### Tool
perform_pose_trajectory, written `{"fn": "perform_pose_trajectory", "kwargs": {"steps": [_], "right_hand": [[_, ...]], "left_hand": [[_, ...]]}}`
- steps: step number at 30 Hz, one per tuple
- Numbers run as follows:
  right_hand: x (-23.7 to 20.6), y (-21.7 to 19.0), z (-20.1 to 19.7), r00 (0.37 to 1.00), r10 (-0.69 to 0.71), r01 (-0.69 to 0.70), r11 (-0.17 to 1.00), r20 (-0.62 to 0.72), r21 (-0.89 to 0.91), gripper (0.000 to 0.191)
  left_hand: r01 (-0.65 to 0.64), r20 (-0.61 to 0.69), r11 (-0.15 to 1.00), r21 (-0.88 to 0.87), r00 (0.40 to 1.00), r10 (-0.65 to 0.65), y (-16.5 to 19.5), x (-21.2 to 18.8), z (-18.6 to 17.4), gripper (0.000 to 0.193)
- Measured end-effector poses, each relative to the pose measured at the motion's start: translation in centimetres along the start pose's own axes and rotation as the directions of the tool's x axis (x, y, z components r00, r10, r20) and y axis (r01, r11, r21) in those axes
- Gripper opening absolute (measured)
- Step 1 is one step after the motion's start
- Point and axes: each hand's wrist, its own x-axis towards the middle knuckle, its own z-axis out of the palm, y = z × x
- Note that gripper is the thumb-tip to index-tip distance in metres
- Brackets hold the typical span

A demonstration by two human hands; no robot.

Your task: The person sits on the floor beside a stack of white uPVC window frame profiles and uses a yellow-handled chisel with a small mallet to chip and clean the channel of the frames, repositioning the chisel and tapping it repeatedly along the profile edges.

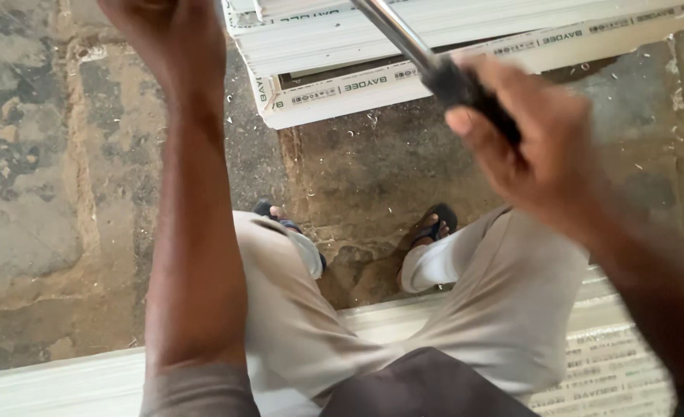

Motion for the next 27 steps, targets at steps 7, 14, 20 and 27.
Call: {"fn": "perform_pose_trajectory", "kwargs": {"steps": [7, 14, 20, 27], "right_hand": [[-9.9, 7.3, 13.2, 0.571, 0.729, -0.625, 0.088, 0.377, 0.776, 0.030], [-12.9, 12.3, 20.0, 0.294, 0.738, -0.644, -0.316, 0.607, 0.697, 0.022], [-11.1, 11.2, 19.3, 0.393, 0.690, -0.689, -0.216, 0.607, 0.692, 0.022], [-10.4, 9.4, 19.1, 0.409, 0.637, -0.694, -0.248, 0.654, 0.676, 0.020]], "left_hand": [[-0.084, 0.110, 0.911, 0.403, 0.993, 0.044, -1.2, -0.4, -2.8, 0.040], [0.306, 0.243, 0.661, 0.685, 0.759, -0.603, -3.2, -1.9, -5.9, 0.024], [0.243, 0.320, 0.732, 0.636, 0.780, -0.537, -4.6, -2.8, -4.0, 0.027], [0.457, 0.216, 0.840, 0.291, 0.824, -0.523, -4.7, -4.7, 2.9, 0.033]]}}
